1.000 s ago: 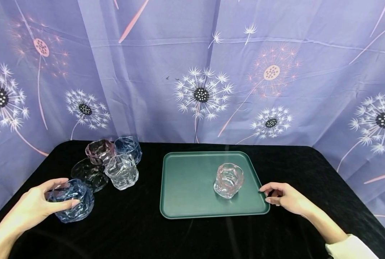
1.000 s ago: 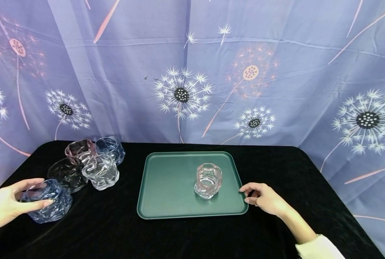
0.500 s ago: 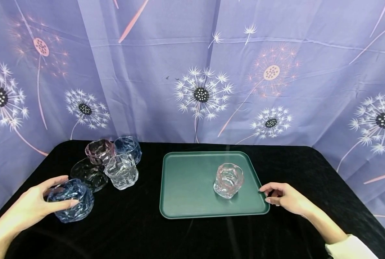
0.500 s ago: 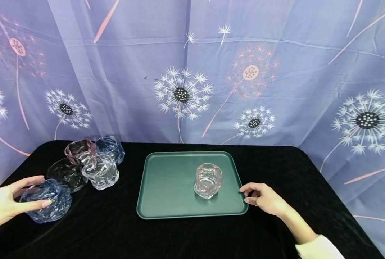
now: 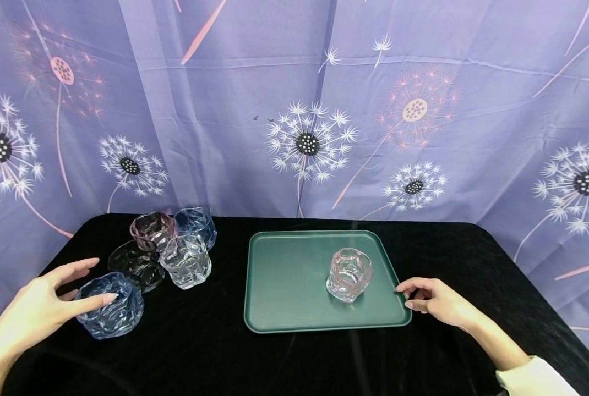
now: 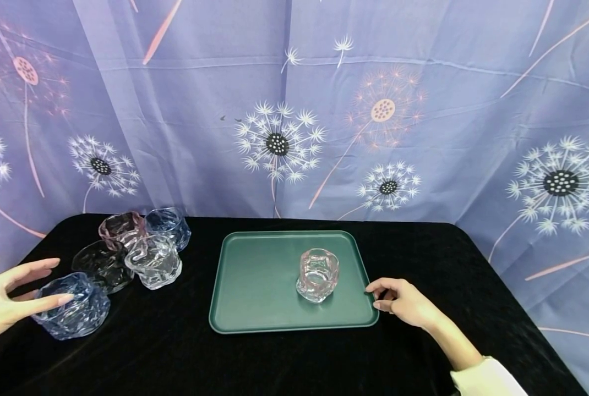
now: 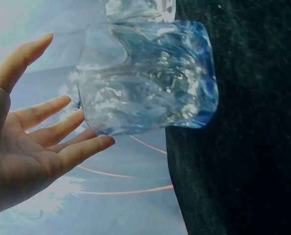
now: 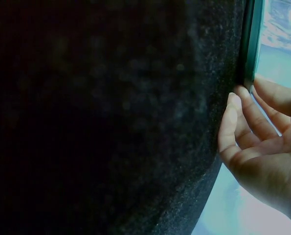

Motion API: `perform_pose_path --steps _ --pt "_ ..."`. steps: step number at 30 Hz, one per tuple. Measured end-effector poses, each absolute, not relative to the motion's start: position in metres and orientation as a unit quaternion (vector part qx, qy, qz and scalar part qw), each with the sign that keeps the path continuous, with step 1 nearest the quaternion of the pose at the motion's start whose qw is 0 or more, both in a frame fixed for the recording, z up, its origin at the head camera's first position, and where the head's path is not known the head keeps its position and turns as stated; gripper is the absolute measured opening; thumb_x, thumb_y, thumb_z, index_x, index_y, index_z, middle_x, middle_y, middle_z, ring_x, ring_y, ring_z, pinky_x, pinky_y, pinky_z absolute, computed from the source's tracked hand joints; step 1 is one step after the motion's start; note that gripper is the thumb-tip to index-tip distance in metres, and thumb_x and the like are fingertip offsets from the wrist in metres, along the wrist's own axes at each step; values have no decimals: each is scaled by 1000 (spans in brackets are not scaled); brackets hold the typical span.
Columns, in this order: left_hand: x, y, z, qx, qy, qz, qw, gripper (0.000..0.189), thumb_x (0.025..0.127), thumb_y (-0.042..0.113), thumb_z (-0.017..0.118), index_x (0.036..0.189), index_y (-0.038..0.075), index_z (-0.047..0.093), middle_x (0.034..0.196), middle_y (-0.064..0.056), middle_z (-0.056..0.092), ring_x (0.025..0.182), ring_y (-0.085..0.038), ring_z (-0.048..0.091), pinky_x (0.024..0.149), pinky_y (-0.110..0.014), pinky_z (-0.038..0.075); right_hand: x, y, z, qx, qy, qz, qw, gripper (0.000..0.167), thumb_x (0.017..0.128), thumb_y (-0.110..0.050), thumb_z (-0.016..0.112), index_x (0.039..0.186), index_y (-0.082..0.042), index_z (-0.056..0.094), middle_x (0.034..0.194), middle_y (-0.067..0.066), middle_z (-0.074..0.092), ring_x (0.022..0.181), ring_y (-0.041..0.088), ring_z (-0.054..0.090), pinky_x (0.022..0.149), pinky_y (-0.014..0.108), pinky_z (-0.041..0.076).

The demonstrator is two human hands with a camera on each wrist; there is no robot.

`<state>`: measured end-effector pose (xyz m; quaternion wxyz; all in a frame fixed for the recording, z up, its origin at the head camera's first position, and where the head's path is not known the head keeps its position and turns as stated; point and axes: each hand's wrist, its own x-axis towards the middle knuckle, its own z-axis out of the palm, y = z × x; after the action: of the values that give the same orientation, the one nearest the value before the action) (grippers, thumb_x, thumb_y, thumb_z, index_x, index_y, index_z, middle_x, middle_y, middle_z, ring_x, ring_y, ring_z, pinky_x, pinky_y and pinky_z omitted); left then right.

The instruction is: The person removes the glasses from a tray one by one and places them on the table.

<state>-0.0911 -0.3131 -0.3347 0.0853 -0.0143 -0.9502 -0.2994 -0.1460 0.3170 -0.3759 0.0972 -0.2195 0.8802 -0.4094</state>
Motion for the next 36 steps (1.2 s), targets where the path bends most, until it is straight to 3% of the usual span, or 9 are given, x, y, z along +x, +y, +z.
perform_pose_path --steps 6,11,16,18,22,23,27,28,36 --pt "-92 -307 -328 -23 -951 -292 95 74 74 31 76 131 -1 43 125 -26 47 108 -43 41 77 -49 40 -146 317 -375 -218 880 -410 102 21 82 3 61 104 5 60 84 6 54 60 6 50 50 25 45" --pt "-94 -304 -323 -27 -950 -296 99 74 74 33 75 133 2 43 129 -23 44 110 -41 40 83 -19 43 -146 316 -374 -217 880 -410 102 22 82 3 61 104 5 60 84 5 54 60 6 50 50 25 45" --pt "-97 -296 -318 -43 -946 -309 94 76 75 32 75 136 3 40 131 -22 42 111 -40 40 88 -27 41 -146 316 -375 -211 880 -412 105 22 82 4 61 104 5 60 85 6 55 61 6 50 51 25 45" --pt "-98 -291 -316 -48 -944 -313 92 77 75 32 75 136 3 39 131 -22 42 111 -40 40 87 -35 41 -146 316 -375 -212 880 -413 104 22 82 4 61 104 5 60 85 5 55 61 6 50 51 25 45" --pt "-101 -282 -312 -60 -943 -314 98 76 73 33 76 134 3 42 130 -21 44 110 -38 42 85 -35 44 -145 316 -375 -217 879 -412 101 21 82 3 61 103 5 60 84 4 55 61 6 50 51 25 45" --pt "-102 -279 -311 -64 -942 -313 99 76 73 32 76 134 2 42 130 -21 44 110 -37 42 83 -42 42 -145 316 -375 -217 880 -411 100 21 82 3 61 103 4 60 84 4 55 61 6 50 51 25 45" --pt "-106 -269 -307 -83 -940 -313 109 72 72 30 78 130 2 46 127 -19 46 107 -35 45 81 -39 44 -145 315 -374 -217 881 -409 97 21 82 2 62 103 4 60 84 5 56 61 6 50 51 25 45" --pt "-106 -265 -306 -87 -939 -314 108 72 72 30 78 130 1 46 128 -20 46 108 -36 45 81 -45 41 -145 315 -374 -217 881 -409 97 21 82 1 62 103 4 60 84 5 56 61 6 50 51 25 45" --pt "-115 -242 -305 -108 -934 -325 104 67 73 33 77 126 1 52 124 -19 51 106 -32 51 79 -38 47 -145 316 -376 -220 881 -410 92 21 82 0 63 102 4 60 84 8 55 61 5 50 50 24 45"
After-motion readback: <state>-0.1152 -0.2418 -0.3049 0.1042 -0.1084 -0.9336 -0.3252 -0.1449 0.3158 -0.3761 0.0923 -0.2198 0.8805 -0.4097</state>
